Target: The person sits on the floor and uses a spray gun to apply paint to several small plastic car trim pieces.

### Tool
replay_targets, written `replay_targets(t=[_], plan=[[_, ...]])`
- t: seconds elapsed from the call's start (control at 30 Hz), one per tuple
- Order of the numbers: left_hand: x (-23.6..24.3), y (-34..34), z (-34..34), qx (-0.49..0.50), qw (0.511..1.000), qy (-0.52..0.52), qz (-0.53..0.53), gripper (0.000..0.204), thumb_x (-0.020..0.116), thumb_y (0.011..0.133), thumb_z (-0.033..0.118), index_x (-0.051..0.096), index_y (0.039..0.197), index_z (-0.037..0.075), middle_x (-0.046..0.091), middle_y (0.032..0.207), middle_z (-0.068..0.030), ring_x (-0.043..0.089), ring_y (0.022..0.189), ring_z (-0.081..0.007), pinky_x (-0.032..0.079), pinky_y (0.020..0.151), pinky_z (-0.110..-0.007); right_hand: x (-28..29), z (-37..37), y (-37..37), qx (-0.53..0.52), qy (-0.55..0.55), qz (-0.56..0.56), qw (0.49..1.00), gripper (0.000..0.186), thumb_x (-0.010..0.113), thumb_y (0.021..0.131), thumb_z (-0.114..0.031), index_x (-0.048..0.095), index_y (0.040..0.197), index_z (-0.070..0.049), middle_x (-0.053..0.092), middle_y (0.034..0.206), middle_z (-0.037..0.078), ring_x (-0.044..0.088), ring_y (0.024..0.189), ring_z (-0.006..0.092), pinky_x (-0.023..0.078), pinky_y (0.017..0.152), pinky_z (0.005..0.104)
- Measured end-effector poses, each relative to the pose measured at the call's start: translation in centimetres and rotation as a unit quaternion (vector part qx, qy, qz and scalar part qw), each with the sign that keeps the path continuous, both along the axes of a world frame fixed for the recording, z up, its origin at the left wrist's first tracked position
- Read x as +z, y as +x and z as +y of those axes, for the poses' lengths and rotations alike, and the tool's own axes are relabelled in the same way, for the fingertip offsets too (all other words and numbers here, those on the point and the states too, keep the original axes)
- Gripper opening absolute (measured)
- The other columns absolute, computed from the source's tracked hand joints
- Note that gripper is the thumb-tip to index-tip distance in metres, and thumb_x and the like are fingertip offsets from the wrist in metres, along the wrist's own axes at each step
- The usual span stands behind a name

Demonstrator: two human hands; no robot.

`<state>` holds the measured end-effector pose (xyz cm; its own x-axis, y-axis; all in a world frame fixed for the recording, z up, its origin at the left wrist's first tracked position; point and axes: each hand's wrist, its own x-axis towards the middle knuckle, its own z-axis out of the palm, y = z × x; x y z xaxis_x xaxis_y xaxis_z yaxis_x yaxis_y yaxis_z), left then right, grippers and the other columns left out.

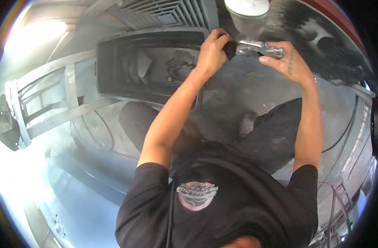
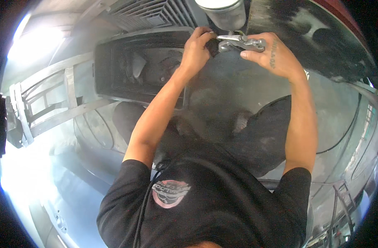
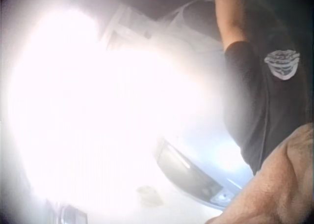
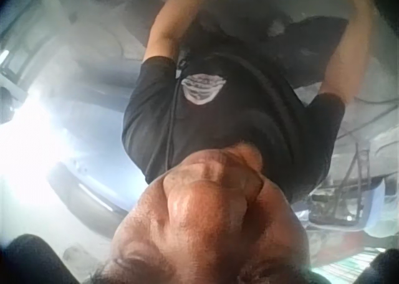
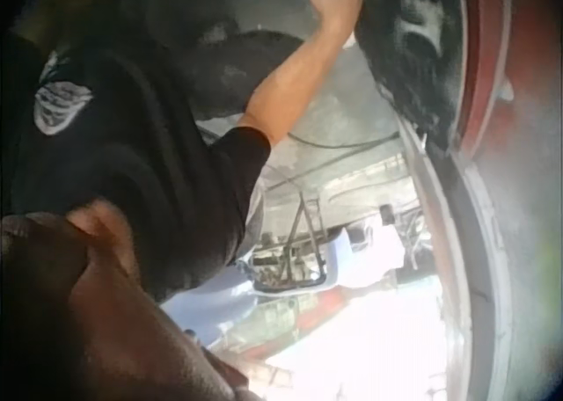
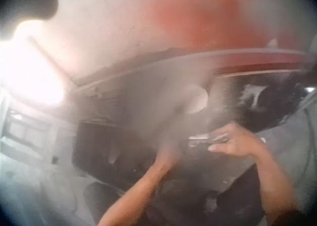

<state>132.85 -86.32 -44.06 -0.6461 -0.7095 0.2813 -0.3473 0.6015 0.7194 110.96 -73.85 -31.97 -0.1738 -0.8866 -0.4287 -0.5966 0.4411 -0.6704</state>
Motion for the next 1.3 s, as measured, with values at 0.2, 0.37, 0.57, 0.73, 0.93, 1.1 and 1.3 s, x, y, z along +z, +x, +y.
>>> replay_targets(t=[0.2,0.37,0.57,0.73,0.93,1.1,1.3], plan=[[-0.7,0.0,-0.6,-0.001,1.0,-0.019,0.008,0.045,0.052,0.077,-0.02,0.075,0.109,0.0,0.066,0.126,-0.0188,0.065,0.119,-0.0391,0.053,0.102,-0.042,-1.6,0.5,-0.5,-0.011,-0.083,0.108,0.991,0.065,0.08,0.083,-0.049,0.071,0.129,-0.004,0.067,0.128,0.024,0.065,0.121,0.0372,0.05,0.103,0.044],[-0.2,-0.7,-0.3,0.017,1.0,-0.009,-0.008,0.044,0.054,0.078,-0.018,0.074,0.111,0.002,0.064,0.129,-0.0172,0.065,0.116,-0.0407,0.054,0.098,-0.046,-0.3,0.4,-0.4,0.001,-0.028,-0.008,1.0,0.064,0.08,0.085,-0.047,0.07,0.131,-0.004,0.067,0.127,0.024,0.065,0.12,0.0378,0.05,0.103,0.0436],[-0.4,-0.2,-0.2,0.005,1.0,0.011,-0.003,0.046,0.051,0.077,-0.021,0.075,0.111,0.0,0.066,0.129,-0.0177,0.065,0.12,-0.0392,0.052,0.102,-0.043,-1.9,0.0,0.1,-0.027,-0.051,0.104,0.993,0.059,0.078,0.087,-0.045,0.071,0.13,-0.006,0.067,0.127,0.022,0.066,0.118,0.0375,0.051,0.102,0.0452],[-0.1,-0.1,0.8,0.001,0.999,0.02,0.04,0.052,0.052,0.074,-0.022,0.072,0.115,0.001,0.066,0.13,-0.0183,0.065,0.121,-0.0398,0.052,0.103,-0.042,-2.8,0.3,-0.8,-0.016,-0.067,0.146,0.987,0.054,0.077,0.088,-0.043,0.072,0.131,-0.01,0.072,0.118,0.021,0.069,0.111,0.0368,0.051,0.099,0.0445],[4.0,3.5,2.1,0.091,0.989,0.061,0.102,0.047,0.062,0.085,-0.014,0.062,0.128,0.002,0.067,0.122,-0.0152,0.067,0.113,-0.0278,0.054,0.098,-0.04,-1.1,-0.5,0.0,-0.037,-0.1,0.061,0.992,0.048,0.074,0.092,-0.034,0.07,0.134,-0.013,0.076,0.095,0.017,0.071,0.085,0.0314,0.053,0.087,0.0417],[3.4,11.7,-0.8,0.215,0.932,0.162,0.244,0.054,0.067,0.1,0.004,0.034,0.142,-0.004,0.063,0.115,-0.0201,0.071,0.084,-0.0218,0.065,0.072,-0.037,-1.7,-0.2,-0.2,-0.038,-0.152,0.115,0.981,0.046,0.074,0.092,-0.031,0.07,0.134,-0.014,0.077,0.095,0.015,0.071,0.084,0.0276,0.053,0.085,0.0404],[-0.6,21.8,-9.5,0.418,0.792,0.282,0.344,0.079,0.069,0.097,0.008,0.018,0.156,-0.003,0.049,0.127,-0.0262,0.065,0.09,-0.0296,0.066,0.065,-0.042,-2.5,-0.7,-0.3,-0.013,-0.16,0.072,0.984,0.046,0.074,0.091,-0.029,0.07,0.135,-0.014,0.078,0.1,0.014,0.072,0.088,0.0291,0.053,0.088,0.0409]])
